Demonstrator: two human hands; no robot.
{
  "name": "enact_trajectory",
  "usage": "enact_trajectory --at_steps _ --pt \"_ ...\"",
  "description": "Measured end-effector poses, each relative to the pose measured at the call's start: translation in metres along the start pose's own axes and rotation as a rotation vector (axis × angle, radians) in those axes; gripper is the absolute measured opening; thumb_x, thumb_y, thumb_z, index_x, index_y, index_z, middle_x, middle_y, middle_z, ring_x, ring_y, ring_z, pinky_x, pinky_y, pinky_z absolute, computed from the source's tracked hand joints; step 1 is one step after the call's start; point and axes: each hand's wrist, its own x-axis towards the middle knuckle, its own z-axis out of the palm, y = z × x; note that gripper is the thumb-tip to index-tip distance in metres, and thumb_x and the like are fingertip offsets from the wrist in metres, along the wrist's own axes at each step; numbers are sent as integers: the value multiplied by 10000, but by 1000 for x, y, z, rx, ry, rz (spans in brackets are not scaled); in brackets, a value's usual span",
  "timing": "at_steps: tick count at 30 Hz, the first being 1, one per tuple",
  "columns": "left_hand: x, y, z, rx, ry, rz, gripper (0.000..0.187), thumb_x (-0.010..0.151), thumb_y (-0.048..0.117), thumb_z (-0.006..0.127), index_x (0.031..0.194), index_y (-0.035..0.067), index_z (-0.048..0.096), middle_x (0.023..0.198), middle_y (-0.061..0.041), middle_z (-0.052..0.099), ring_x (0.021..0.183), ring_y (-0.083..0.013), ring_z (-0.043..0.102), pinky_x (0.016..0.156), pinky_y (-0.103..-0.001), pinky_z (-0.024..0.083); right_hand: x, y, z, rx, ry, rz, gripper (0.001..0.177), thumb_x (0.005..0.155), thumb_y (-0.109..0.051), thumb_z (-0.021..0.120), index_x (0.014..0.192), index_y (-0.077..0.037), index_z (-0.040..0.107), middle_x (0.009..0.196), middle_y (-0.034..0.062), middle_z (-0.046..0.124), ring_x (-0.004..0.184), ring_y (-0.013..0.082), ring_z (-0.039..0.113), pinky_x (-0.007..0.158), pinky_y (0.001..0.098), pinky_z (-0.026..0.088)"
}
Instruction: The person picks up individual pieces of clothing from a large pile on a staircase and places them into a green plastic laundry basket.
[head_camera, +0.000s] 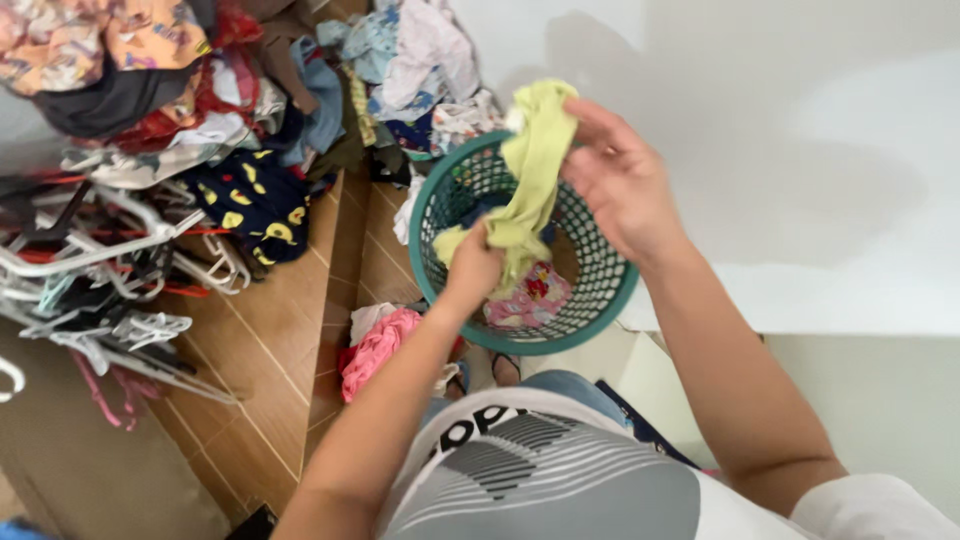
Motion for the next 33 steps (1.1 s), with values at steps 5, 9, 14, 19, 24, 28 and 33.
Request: enact_trajectory --at_steps 5,9,14,19,24,28,33 --pt "12 46 -17 -819 -153 -136 441 951 30 562 1392 39 560 1269 -59 693 1146 -188 648 983 -313 523 -43 46 -6 -860 -280 50 1009 762 -197 887 1555 38 310 1549 181 386 1401 271 418 1113 352 358" --pt "-9 73 -33 -266 163 -83 561 925 281 772 1306 -62 544 1191 -174 646 1039 -256 639 890 -373 534 -75 58 2 -658 22 382 560 932 -348 690 1376 -36 551 1174 74 688 1070 152 633 941 312 515" --pt "-51 110 -30 -74 -255 -4 646 712 301 891 1200 5 590 1075 -139 657 954 -229 669 810 -375 564 -68 39 15 -738 231 443 530 990 -542 548 1214 -76 665 984 7 725 911 96 651 831 305 540" --pt "-43 114 -45 -129 21 -131 216 900 164 586 1048 56 700 963 -180 754 875 -288 737 776 -359 570 -65 10 39 -1330 263 582 438 918 -481 697 1096 -83 726 890 105 700 836 211 670 771 361 510" --pt "-54 154 -45 116 247 258 196 950 215 690 1063 58 719 985 -158 633 860 -353 665 757 -423 542 -99 56 46 -913 292 -310 221 1035 -231 666 1125 -29 669 1180 107 648 1112 238 638 986 369 524" --pt "-77 189 -28 358 106 475 182 942 258 695 1048 115 734 1006 -155 651 846 -373 664 739 -482 522 -72 109 31 -336 122 26 182 1060 -165 608 1155 -26 677 1203 107 655 1107 237 660 1003 372 537" --pt "-131 211 -9 175 -313 695 220 915 152 615 1127 138 674 1051 -118 679 933 -370 691 802 -464 550 -49 132 22 -8 92 283 209 1045 -170 580 1175 -32 668 1190 117 666 1078 249 675 973 383 552"
